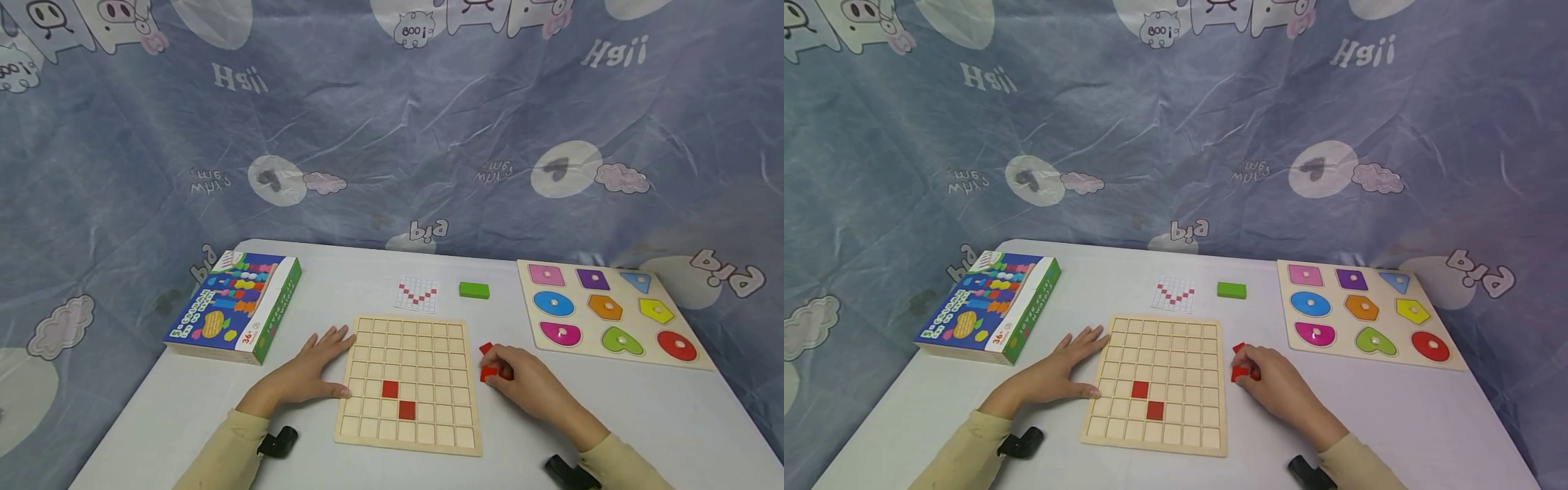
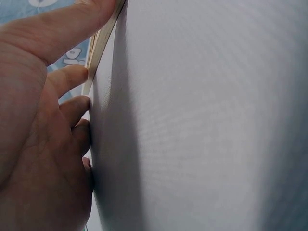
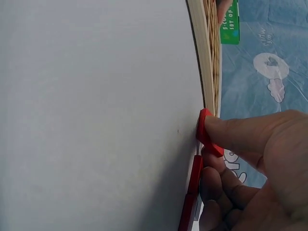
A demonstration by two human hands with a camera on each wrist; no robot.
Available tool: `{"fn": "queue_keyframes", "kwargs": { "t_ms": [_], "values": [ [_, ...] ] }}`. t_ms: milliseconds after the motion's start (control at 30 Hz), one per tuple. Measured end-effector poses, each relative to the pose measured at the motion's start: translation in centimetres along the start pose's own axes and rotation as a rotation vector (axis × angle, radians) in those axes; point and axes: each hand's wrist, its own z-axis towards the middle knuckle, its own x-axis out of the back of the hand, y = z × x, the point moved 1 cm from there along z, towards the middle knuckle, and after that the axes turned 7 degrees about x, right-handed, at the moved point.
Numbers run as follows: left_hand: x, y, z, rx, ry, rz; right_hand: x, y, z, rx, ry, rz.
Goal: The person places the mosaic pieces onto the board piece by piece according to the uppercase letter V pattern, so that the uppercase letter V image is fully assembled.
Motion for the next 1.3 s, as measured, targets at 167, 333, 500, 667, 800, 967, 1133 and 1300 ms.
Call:
{"fn": "queue_keyframes", "kwargs": {
  "t_ms": [167,333,500,667,800,967,1133,1300],
  "values": [
    [0.0,0.1,0.0,-0.008,0.002,-0.001,0.1,0.1,0.0,0.016,-0.016,-0.015],
    [0.0,0.0,0.0,-0.013,0.006,0.002,0.1,0.2,-0.1,0.026,-0.022,-0.026],
    [-0.1,-0.1,0.0,-0.013,0.002,-0.001,0.0,0.3,-0.1,0.028,-0.030,-0.040],
    [-0.1,-0.1,0.0,-0.012,0.002,-0.001,0.0,0.2,-0.3,0.038,-0.032,-0.026],
    [0.0,-0.1,0.1,0.000,0.006,0.014,0.2,0.1,-0.3,0.038,-0.031,-0.022],
    [0.0,-0.1,0.1,0.003,0.007,0.014,0.3,-0.1,-0.2,0.033,-0.023,-0.011],
    [-0.1,-0.2,0.1,-0.011,0.005,0.006,0.4,-0.4,-0.2,0.045,0.008,0.000],
    [-0.1,-0.2,0.1,-0.012,0.003,0.002,0.3,-0.7,-0.1,0.055,0.031,0.017]
  ]
}}
